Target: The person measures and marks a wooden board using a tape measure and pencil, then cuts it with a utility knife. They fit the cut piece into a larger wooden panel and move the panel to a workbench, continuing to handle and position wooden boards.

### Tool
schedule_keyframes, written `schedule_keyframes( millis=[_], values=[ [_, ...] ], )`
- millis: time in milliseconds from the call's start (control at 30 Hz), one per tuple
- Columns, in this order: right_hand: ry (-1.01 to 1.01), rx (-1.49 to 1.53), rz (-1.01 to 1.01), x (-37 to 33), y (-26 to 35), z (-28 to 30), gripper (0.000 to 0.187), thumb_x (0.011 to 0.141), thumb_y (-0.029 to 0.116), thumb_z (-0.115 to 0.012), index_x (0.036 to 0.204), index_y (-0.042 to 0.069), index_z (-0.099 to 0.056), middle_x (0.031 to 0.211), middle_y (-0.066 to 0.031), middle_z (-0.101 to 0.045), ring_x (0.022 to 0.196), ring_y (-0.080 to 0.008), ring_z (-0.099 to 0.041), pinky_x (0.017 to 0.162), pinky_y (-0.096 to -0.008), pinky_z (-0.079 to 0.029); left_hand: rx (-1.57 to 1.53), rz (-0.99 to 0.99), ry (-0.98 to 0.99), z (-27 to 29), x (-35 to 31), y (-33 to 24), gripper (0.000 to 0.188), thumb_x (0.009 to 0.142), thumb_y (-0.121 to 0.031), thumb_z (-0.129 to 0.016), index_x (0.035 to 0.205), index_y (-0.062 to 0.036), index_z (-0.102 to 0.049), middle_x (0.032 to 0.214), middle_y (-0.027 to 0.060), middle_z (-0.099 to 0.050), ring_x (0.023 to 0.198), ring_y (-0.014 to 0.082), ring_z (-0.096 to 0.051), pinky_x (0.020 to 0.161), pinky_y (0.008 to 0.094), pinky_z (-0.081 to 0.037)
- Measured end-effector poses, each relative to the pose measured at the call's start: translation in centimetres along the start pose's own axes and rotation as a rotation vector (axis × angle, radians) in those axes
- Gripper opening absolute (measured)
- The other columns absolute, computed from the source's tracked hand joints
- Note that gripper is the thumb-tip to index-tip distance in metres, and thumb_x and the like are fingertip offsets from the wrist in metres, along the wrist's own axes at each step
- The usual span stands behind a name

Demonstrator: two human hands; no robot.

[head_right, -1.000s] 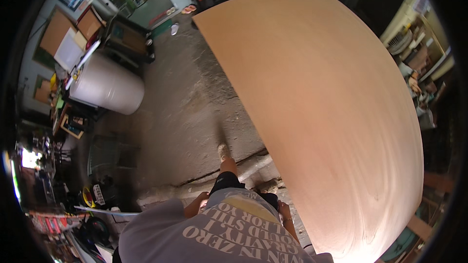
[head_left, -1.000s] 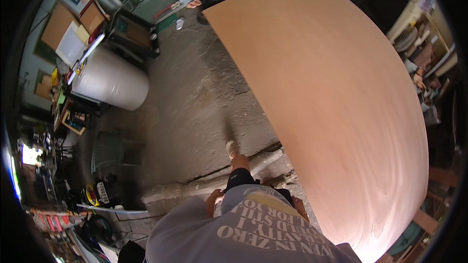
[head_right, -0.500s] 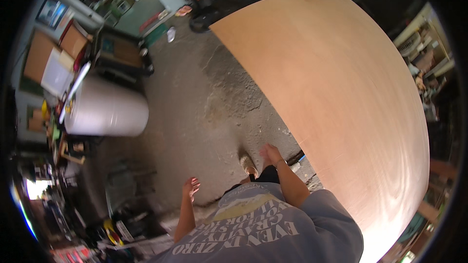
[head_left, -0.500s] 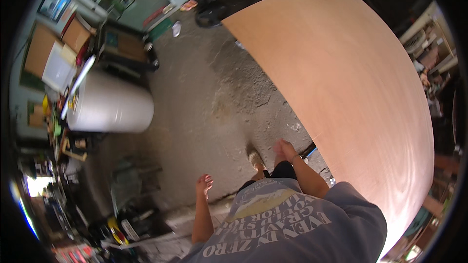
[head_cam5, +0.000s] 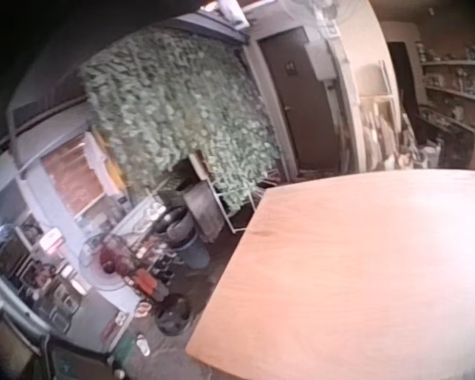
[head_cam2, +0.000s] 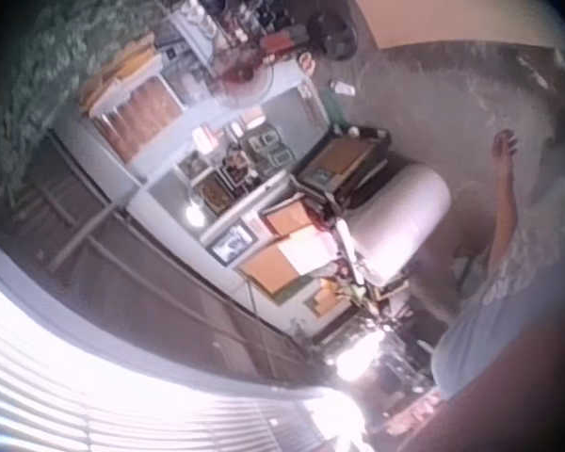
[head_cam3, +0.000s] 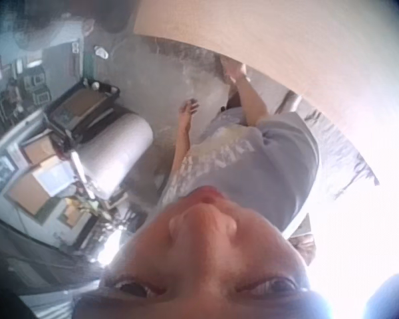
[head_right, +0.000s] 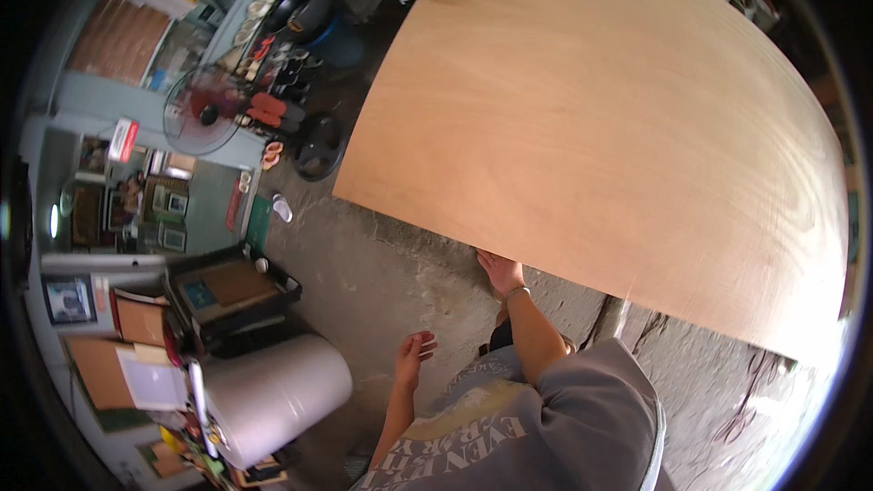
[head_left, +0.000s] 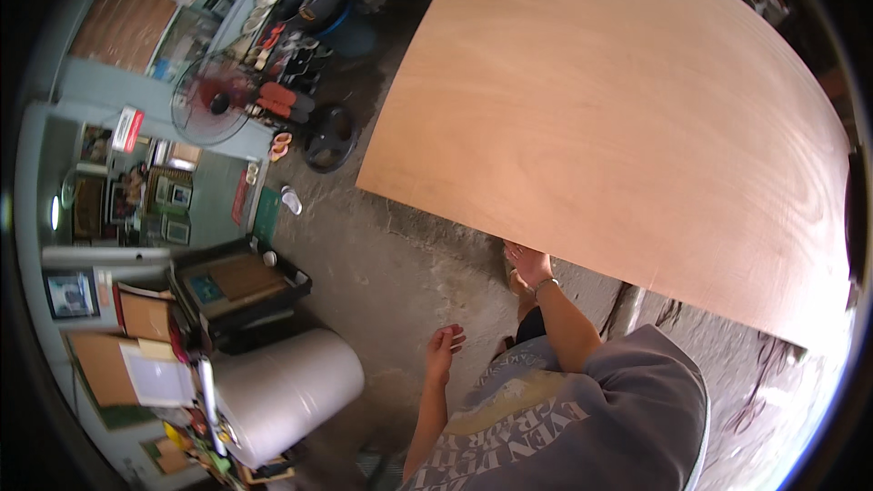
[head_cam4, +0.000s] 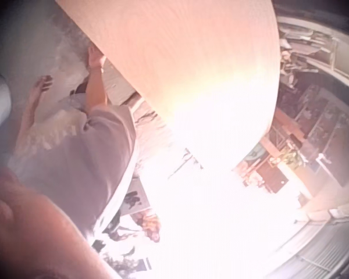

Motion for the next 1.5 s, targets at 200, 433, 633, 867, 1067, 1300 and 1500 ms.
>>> schedule_keyframes(
  millis=[200,433,633,867,1067,1300,1500],
  values=[
    [-0.420,-0.113,0.298,4.5,-0.6,2.8,0.051,0.097,0.046,-0.036,0.132,0.010,-0.045,0.134,-0.0083,-0.050,0.123,-0.0238,-0.046,0.105,-0.0418,-0.037,-0.150,0.102,0.083,3.3,8.7,-6.1,0.044,0.099,-0.041,-0.045,0.122,-0.0046,-0.054,0.113,0.0095,-0.064,0.104,0.0233,-0.062,0.086,0.0370,-0.048],
    [-0.583,-0.190,0.476,4.8,1.1,3.3,0.047,0.097,0.043,-0.038,0.127,0.009,-0.049,0.124,-0.0083,-0.054,0.114,-0.0242,-0.050,0.099,-0.0413,-0.040,-0.458,0.175,0.109,3.0,23.0,-15.3,0.059,0.094,-0.052,-0.049,0.130,-0.0056,-0.044,0.134,0.0106,-0.048,0.123,0.0259,-0.047,0.101,0.0439,-0.036],
    [-0.737,-0.266,0.655,4.2,2.7,3.8,0.043,0.096,0.040,-0.040,0.123,0.009,-0.052,0.117,-0.0083,-0.058,0.107,-0.0245,-0.054,0.095,-0.0410,-0.043,-0.610,0.399,0.278,-1.9,26.2,-20.8,0.060,0.087,-0.054,-0.056,0.129,-0.0114,-0.047,0.133,0.0062,-0.047,0.125,0.0232,-0.041,0.102,0.0441,-0.031],
    [-0.873,-0.436,0.820,5.5,2.5,1.7,0.039,0.096,0.038,-0.042,0.117,0.008,-0.056,0.107,-0.0083,-0.061,0.099,-0.0248,-0.058,0.089,-0.0405,-0.047,-0.439,0.621,0.383,-1.0,19.1,-27.6,0.057,0.087,-0.046,-0.053,0.130,-0.0102,-0.046,0.134,0.0062,-0.045,0.124,0.0224,-0.040,0.103,0.0448,-0.030],
    [-1.141,-0.829,0.826,8.4,8.1,-2.1,0.036,0.095,0.035,-0.044,0.113,0.008,-0.060,0.100,-0.0083,-0.065,0.092,-0.0251,-0.062,0.084,-0.0402,-0.050,-0.409,0.765,0.443,-3.2,11.3,-34.7,0.072,0.087,-0.053,-0.048,0.135,0.0008,-0.040,0.138,0.0157,-0.042,0.130,0.0276,-0.035,0.108,0.0503,-0.025],
    [-1.395,-0.234,0.827,6.3,2.2,13.1,0.028,0.093,0.028,-0.049,0.087,0.005,-0.064,0.066,-0.0080,-0.063,0.056,-0.0238,-0.062,0.053,-0.0364,-0.050,-0.337,0.630,0.503,-4.9,5.8,-37.6,0.079,0.091,-0.060,-0.037,0.141,0.0010,-0.033,0.143,0.0194,-0.038,0.135,0.0311,-0.033,0.106,0.0489,-0.027],
    [-1.218,0.269,0.911,4.0,-4.5,15.5,0.036,0.098,0.037,-0.046,0.085,0.005,-0.056,0.068,-0.0083,-0.058,0.054,-0.0171,-0.056,0.044,-0.0301,-0.041,-0.292,0.577,0.424,-4.5,7.0,-38.3,0.082,0.092,-0.065,-0.032,0.145,-0.0022,-0.030,0.145,0.0156,-0.039,0.134,0.0276,-0.035,0.103,0.0436,-0.028]
  ],
)
Point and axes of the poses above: each hand's wrist, its own x-axis towards the middle knuckle, its own z-axis out of the back of the hand, y = z × x, the point moved 10 cm from there along x, towards the middle knuckle
